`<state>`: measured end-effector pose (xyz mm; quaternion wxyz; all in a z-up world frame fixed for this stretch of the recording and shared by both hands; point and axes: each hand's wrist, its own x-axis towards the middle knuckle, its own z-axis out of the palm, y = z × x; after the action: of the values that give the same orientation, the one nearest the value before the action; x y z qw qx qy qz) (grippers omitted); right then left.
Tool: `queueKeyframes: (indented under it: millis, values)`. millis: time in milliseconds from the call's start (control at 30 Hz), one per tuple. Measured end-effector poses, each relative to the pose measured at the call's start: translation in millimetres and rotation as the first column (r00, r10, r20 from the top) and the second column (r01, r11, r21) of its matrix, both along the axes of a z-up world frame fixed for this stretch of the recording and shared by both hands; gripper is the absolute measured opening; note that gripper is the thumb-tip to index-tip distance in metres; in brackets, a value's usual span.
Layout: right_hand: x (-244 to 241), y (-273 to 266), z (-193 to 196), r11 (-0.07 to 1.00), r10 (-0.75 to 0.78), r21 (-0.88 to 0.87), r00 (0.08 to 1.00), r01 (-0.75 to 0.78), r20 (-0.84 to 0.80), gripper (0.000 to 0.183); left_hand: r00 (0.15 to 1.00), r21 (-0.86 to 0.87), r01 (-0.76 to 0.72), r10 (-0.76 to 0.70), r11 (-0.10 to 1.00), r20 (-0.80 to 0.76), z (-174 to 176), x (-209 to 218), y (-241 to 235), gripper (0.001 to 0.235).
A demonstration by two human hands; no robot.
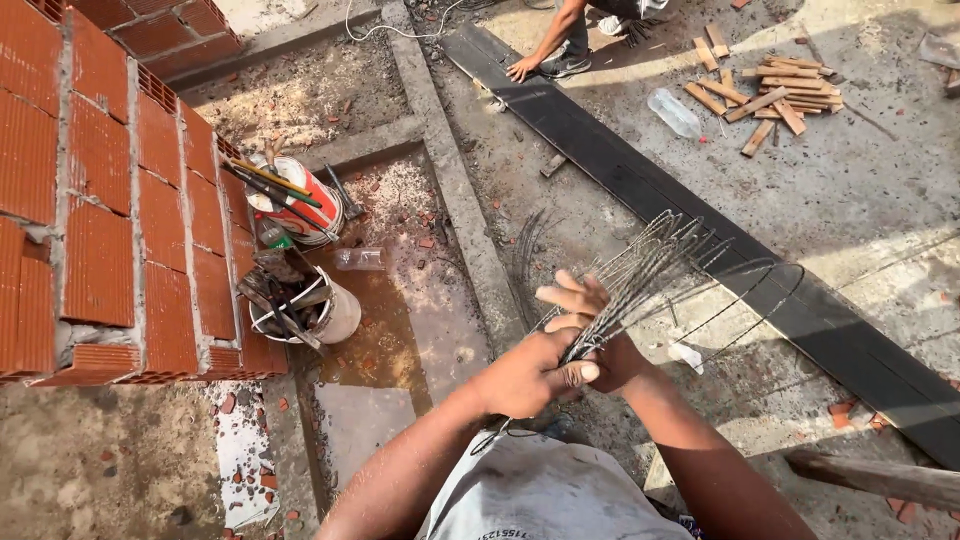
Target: Preparing individual wire ties from a large bundle using pliers on a construction site.
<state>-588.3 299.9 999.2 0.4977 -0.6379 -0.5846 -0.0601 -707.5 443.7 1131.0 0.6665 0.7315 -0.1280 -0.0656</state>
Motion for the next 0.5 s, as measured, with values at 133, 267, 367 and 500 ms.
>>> queueKeyframes:
  millis: [133,267,367,500]
  values:
    - [-43.5,-29.1,11.2,0.988,0.153,0.068,0.820,-0.139,-0.551,0.035,0.974,0.006,-0.224,0.224,0.975,-0.031,-70.9,3.0,20.0,0.026]
    - [-48.6,-76.1,4.3,0.964,-0.186,-0.267,0.747,0.012,-0.639,0.062,0.909,0.070,-0.403,0.408,0.913,-0.087,-93.2,-0.9,26.6,0.036]
    - [-22.7,-92.9,71.5,0.782,-0.396,-0.612,0.851,0.115,-0.345,0.061,0.893,0.246,-0.407,0.440,0.880,-0.096,-92.8,-4.0,24.2,0.038]
    - [15.5,-96.7,139.6,0.460,-0.442,-0.872,0.895,0.168,-0.060,0.029,0.938,0.442,-0.225,0.317,0.868,-0.144,-40.0,-15.7,14.8,0.045]
